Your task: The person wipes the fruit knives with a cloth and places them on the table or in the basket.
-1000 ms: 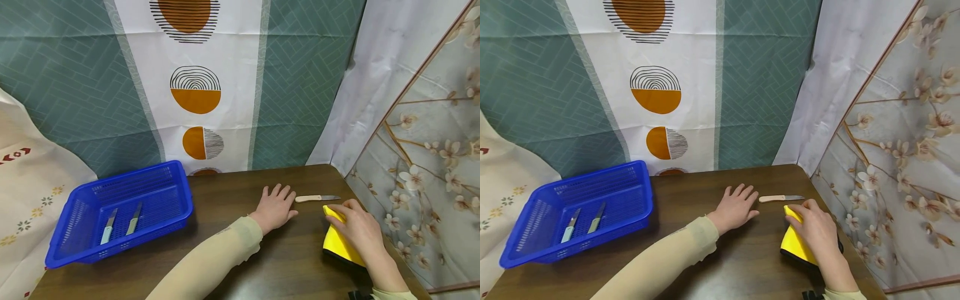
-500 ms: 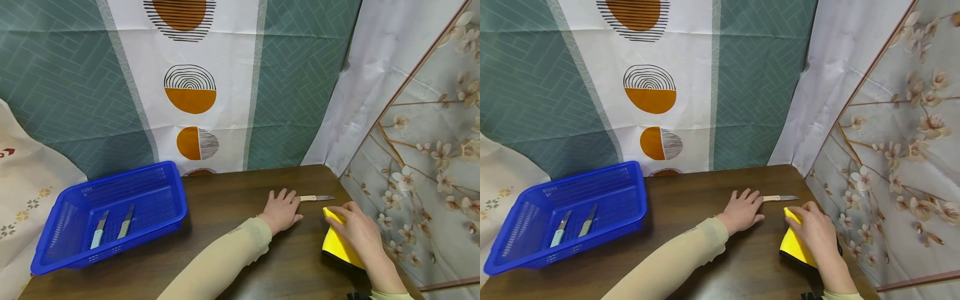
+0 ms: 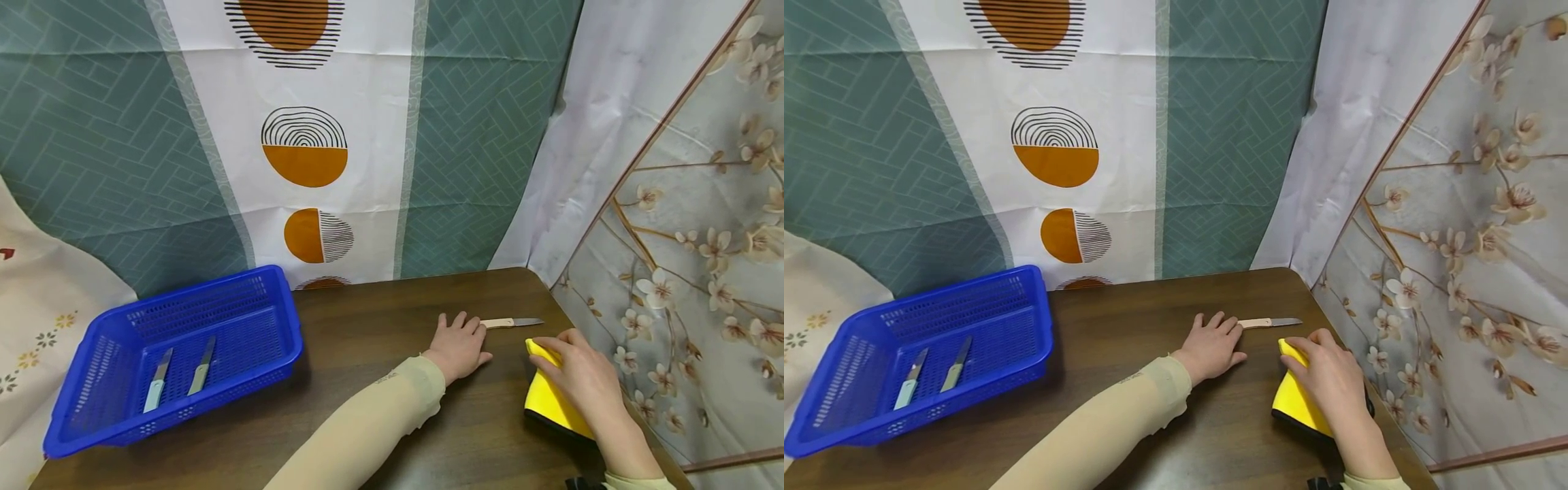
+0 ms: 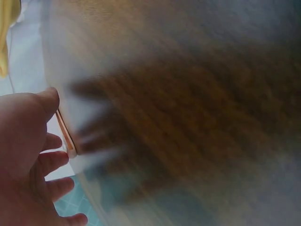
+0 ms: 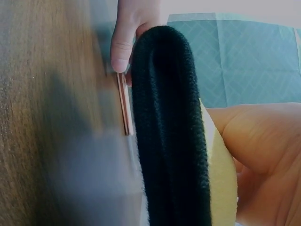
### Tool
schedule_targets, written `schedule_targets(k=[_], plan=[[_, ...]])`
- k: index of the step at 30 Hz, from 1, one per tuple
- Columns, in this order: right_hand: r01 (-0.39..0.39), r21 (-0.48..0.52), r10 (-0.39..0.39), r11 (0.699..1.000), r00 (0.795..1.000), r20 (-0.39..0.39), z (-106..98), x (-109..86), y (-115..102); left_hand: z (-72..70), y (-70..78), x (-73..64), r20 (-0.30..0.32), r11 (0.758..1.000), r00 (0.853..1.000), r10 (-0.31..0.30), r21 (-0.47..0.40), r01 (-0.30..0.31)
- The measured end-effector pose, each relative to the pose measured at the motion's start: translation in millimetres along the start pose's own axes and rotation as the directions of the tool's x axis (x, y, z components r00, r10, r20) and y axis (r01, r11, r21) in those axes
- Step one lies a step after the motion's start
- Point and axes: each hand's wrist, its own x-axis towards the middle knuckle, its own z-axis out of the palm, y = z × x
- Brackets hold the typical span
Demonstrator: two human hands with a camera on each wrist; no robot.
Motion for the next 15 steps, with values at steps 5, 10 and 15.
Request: schedule_targets(k=[5,10,15], plan=[[-0.004,0.0,0.004,1.0,1.0,0.004,-0.4,-0.7,-1.3,-6.8,-2.4,-7.9,-0.012,1.0,1.0,0.015,0.021,-0.014],[-0.01,0.0,0.01,1.0,1.0,0.012,0.5,-0.2,-5.4,-7.6,-6.7,-13.5,-0.009,0.999,1.0,0.016,0.051,-0.015],[-0.018,-0.013,0.018,1.0,0.999,0.029,1.7,2.9,-9.2,-0.9,-12.3,-15.5,0.008,0.998,1.0,0.007,0.054,-0.007]])
